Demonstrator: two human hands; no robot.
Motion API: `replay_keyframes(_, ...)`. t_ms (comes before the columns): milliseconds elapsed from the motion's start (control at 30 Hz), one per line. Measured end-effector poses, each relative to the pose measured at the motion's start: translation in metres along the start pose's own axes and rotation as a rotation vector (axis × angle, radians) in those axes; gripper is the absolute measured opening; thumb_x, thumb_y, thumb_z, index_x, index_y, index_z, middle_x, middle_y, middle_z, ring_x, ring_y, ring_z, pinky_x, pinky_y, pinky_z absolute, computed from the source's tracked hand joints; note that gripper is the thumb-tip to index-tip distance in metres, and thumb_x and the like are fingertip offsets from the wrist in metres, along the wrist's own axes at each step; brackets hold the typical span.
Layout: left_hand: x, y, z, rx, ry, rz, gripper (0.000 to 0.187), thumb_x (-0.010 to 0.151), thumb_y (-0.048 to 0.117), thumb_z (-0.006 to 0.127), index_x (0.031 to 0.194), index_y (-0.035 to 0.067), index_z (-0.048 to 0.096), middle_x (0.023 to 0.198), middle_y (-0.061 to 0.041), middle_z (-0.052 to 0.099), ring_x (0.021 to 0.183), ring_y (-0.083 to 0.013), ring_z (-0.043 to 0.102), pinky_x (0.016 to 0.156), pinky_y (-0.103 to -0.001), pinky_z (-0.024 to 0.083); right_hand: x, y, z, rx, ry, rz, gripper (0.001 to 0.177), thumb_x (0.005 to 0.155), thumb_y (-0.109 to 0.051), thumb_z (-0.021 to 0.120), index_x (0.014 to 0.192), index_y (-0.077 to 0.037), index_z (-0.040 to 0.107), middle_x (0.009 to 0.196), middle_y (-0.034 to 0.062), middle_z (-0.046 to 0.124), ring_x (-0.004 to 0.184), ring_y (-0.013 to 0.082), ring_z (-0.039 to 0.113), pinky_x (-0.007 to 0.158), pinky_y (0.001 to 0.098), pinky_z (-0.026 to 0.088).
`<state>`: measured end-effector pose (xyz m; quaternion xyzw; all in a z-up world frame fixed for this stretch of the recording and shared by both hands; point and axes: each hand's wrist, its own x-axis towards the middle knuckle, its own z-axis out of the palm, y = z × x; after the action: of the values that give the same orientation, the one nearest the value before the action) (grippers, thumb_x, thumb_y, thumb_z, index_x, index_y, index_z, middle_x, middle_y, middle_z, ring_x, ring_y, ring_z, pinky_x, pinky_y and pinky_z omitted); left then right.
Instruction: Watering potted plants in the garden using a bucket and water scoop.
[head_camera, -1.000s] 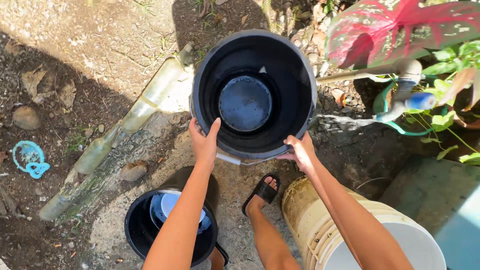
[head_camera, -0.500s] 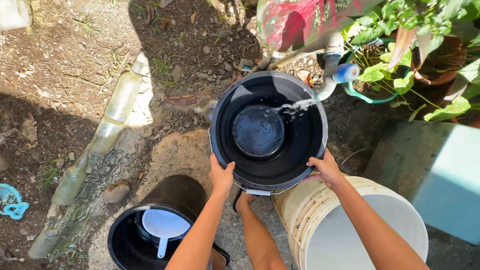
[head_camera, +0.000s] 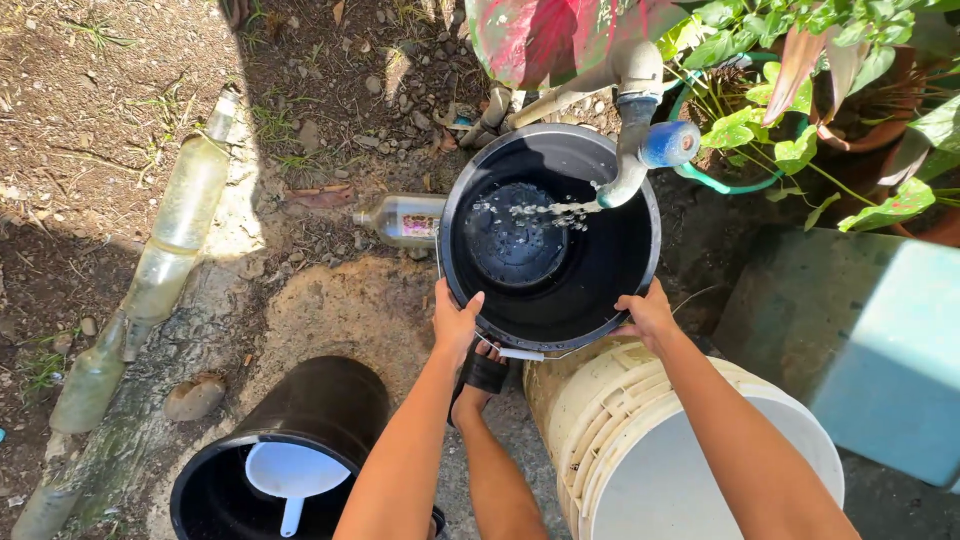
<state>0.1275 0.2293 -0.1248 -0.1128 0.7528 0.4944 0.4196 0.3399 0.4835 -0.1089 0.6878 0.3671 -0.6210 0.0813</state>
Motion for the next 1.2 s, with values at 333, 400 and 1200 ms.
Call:
replay_keyframes(333,-0.007,0.022,-0.006,0.335,0.024,-0.001,0.061,0.086,0.019,0.077,0.14,0.011,0.051,0.135,-0.011,0.058,0.121,-0.0274,0.06,0.104,-0.041,0.047,-0.011,0.002,0.016,-0.019,0.123,-0.013,0.111,0.083,0.004,0.062,0.161,-0.032,-0.008,0.159,0.018,0.025,0.13,0.0423,0.052,0.08,0.0624,0.062)
replay_keyframes(400,0.003,-0.001,-0.01,0.385,0.058,0.127,0.061,0.085,0.016,0.079,0.14,0.01,0.053,0.143,-0.015,0.052,0.134,-0.0329,0.048,0.11,-0.043,0.04,-0.01,0.006,0.024,-0.13,0.247,0.027,0.112,0.083,-0.01,0.071,0.166,-0.023,-0.004,0.162,0.0227,0.03,0.134,0.0428,0.052,0.091,0.0606,0.06)
replay_keyframes(1200,-0.127,-0.002,-0.2,0.104,0.145,-0.089,0.064,0.09,0.017,0.069,0.15,0.023,0.047,0.151,-0.013,0.05,0.138,-0.0286,0.05,0.107,-0.042,0.045,-0.178,0.098,0.14,-0.527,0.265,-0.708,0.101,0.08,-0.024,0.075,0.16,-0.004,0.018,0.164,0.0276,0.024,0.153,0.0409,0.023,0.121,0.0443,0.025)
